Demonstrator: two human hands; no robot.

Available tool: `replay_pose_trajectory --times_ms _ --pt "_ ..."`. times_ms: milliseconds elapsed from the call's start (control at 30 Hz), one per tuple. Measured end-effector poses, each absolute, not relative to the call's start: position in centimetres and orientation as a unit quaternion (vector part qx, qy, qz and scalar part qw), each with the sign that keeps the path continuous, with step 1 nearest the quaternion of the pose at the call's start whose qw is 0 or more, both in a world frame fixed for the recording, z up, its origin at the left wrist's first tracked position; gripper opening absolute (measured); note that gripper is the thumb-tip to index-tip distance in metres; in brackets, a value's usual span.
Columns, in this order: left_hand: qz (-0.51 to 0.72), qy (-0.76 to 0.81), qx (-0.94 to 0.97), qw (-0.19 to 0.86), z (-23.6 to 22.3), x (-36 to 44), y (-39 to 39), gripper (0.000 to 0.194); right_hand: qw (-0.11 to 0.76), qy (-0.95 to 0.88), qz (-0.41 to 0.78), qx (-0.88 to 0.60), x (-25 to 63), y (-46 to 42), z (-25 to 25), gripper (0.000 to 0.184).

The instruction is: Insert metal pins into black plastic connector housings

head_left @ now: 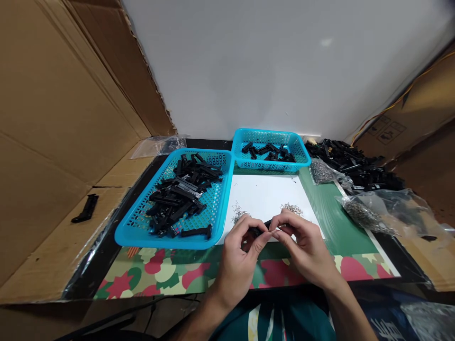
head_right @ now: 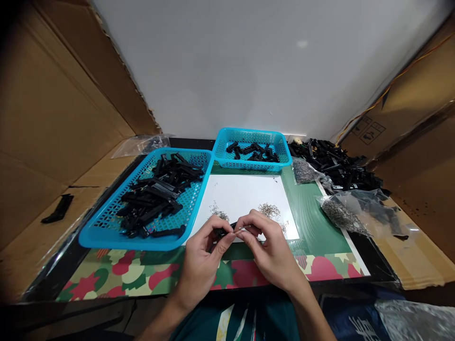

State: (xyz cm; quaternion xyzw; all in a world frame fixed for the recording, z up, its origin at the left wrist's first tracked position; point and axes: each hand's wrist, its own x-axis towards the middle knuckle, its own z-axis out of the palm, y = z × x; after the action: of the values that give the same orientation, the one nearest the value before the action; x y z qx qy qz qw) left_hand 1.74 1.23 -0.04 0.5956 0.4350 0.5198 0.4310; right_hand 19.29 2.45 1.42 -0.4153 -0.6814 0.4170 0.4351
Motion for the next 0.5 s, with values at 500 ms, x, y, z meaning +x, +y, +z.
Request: replay_pose_trajectory --times_ms 500 --pt "0.420 0.449 0.757 0.219 -0.2 0.8 1.7 0.011 0.410 -0.772 0.237 -0.424 20.3 1.6 3.5 0.012"
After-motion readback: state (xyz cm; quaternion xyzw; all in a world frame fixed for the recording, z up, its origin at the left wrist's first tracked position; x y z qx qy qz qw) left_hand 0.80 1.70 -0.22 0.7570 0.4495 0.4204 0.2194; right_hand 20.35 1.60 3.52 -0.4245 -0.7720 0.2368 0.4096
